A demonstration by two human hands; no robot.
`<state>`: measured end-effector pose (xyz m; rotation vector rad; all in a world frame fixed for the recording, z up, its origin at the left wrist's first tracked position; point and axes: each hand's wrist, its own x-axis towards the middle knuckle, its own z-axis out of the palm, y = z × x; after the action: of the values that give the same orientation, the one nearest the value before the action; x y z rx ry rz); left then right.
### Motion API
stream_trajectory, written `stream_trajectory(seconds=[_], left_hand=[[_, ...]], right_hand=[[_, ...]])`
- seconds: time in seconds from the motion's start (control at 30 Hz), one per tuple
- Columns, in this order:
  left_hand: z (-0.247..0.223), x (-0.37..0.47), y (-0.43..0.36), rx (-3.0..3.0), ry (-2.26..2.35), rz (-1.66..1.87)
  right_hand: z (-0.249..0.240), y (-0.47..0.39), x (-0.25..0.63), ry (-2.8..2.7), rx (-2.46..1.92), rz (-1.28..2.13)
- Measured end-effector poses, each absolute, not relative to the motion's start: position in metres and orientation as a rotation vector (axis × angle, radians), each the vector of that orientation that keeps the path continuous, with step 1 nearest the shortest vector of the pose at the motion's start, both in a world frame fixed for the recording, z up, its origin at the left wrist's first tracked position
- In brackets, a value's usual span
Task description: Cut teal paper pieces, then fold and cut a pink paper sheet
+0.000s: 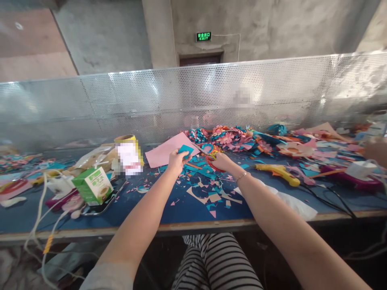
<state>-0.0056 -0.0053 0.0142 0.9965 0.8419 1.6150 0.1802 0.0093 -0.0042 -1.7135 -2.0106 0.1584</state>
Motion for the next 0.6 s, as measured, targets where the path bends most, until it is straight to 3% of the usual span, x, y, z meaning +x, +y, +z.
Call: stream_trajectory(seconds=[0.33, 0.6], left_hand=[[0.023, -0.010, -0.007, 0.936, 0.850, 1.789], [0.021, -0.011, -0.006, 1.010, 0.769, 1.792]], right_hand=[[-0.007, -0.002, 0.170, -1.789, -1.149, 1.000], [-0.011, -0.005, 0.168, -1.750, -0.917, 1.220]])
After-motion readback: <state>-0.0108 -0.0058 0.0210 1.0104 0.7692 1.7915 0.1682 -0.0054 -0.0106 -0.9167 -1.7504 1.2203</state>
